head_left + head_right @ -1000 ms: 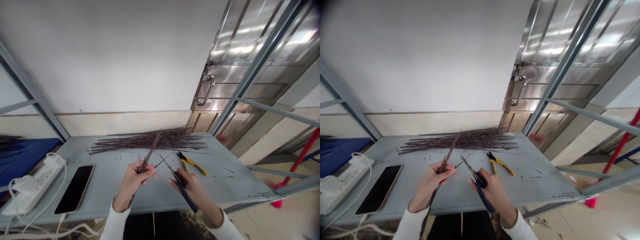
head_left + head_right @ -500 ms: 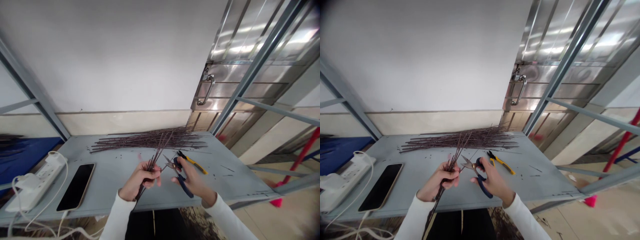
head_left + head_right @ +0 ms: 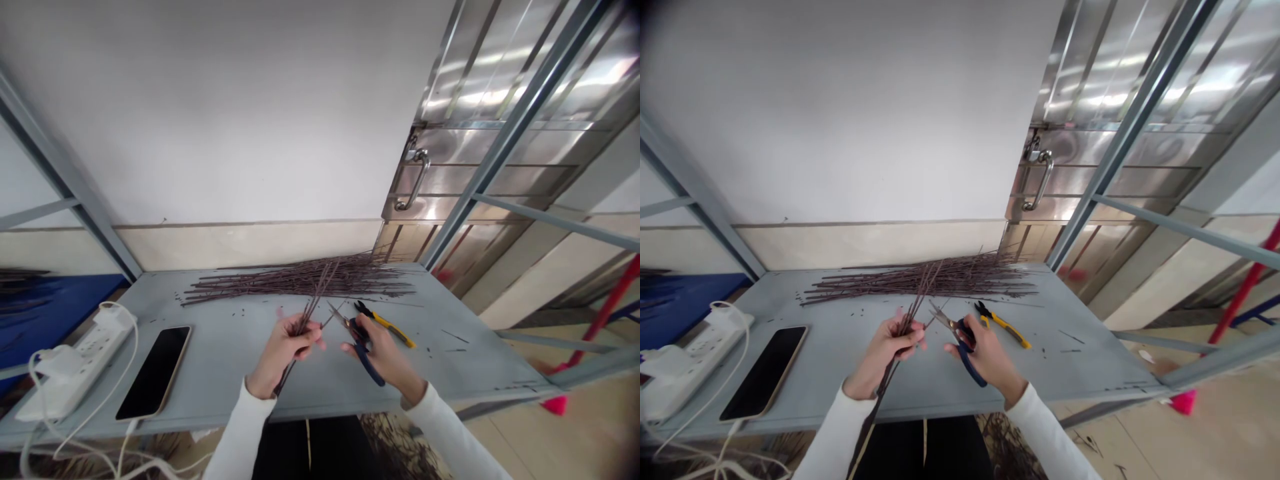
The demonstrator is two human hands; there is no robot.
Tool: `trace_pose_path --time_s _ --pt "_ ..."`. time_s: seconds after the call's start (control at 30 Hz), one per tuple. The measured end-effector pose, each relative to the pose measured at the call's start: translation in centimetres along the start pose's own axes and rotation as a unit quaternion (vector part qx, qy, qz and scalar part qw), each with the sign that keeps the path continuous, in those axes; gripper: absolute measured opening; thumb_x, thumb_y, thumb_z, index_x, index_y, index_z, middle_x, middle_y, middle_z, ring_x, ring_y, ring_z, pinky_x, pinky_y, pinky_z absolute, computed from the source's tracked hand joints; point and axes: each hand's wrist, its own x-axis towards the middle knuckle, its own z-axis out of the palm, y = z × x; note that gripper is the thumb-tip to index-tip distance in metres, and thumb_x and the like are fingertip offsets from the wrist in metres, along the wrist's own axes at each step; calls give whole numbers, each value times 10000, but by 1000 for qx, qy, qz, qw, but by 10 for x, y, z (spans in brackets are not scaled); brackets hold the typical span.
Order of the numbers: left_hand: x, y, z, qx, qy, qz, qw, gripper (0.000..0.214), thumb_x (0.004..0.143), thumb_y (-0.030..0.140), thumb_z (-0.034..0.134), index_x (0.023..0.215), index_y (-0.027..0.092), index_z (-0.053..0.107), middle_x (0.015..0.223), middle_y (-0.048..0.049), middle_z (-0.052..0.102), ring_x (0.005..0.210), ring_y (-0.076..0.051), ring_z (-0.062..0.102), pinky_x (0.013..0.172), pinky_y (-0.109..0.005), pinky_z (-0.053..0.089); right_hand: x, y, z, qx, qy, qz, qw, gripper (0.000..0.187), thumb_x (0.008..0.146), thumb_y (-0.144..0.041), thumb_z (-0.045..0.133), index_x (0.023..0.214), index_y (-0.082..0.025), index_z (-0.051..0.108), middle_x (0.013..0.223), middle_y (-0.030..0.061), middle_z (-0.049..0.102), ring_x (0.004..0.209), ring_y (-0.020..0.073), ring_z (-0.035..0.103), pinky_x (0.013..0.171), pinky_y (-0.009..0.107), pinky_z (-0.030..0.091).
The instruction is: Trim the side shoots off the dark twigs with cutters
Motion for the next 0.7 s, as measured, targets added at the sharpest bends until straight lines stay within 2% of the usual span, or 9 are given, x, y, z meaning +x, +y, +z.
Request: trace_pose_path --time_s 0.07,0.17,0.27,0.37,0.47,0.63,0.7 --pt "-2 -7 9 58 72 44 995 246 675 354 723 724 141 609 564 -5 629 398 -59 371 409 -207 233 -4 -3 0 4 -20 21 1000 334 831 -530 510 758 -248 345 620 -32 496 525 143 476 499 258 399" --pt "-7 -21 24 166 180 115 963 233 753 364 656 642 162 623 515 17 579 471 -112 467 472 -227 337 -8 -7 -5 6 -52 58 997 329 852 -516 474 717 -254 330 576 -49 460 508 143 471 483 257 376" --pt "-13 -36 36 247 239 190 920 115 793 224 594 720 183 673 692 -29 691 677 -185 619 660 -267 459 -8 -12 -15 3 -104 110 988 403 831 -549 479 621 -258 294 451 -67 407 418 134 450 441 260 360" --pt "-15 -48 39 271 235 246 900 228 780 92 522 877 201 697 904 -65 736 851 -220 662 808 -314 487 -8 -13 -25 19 -154 175 972 445 808 -549 517 560 -254 293 340 -70 403 319 124 447 393 253 363" --pt "-13 -55 39 286 225 263 894 297 777 58 494 935 206 698 949 -76 737 900 -234 669 843 -345 505 -11 -12 -30 46 -170 209 962 453 787 -550 546 547 -250 305 329 -47 458 281 124 458 336 241 340" --pt "-11 -61 40 315 211 284 881 365 802 32 458 1033 206 680 1006 -90 727 951 -238 667 866 -374 520 -14 -11 -30 35 -151 149 977 406 811 -550 516 589 -255 348 389 -50 447 342 130 465 336 248 347" --pt "-12 -65 41 330 210 298 871 389 804 21 450 1055 213 677 1021 -89 724 960 -238 667 863 -375 528 -14 -11 -28 24 -97 102 990 392 818 -552 508 597 -251 389 422 -45 453 374 132 471 347 249 370"
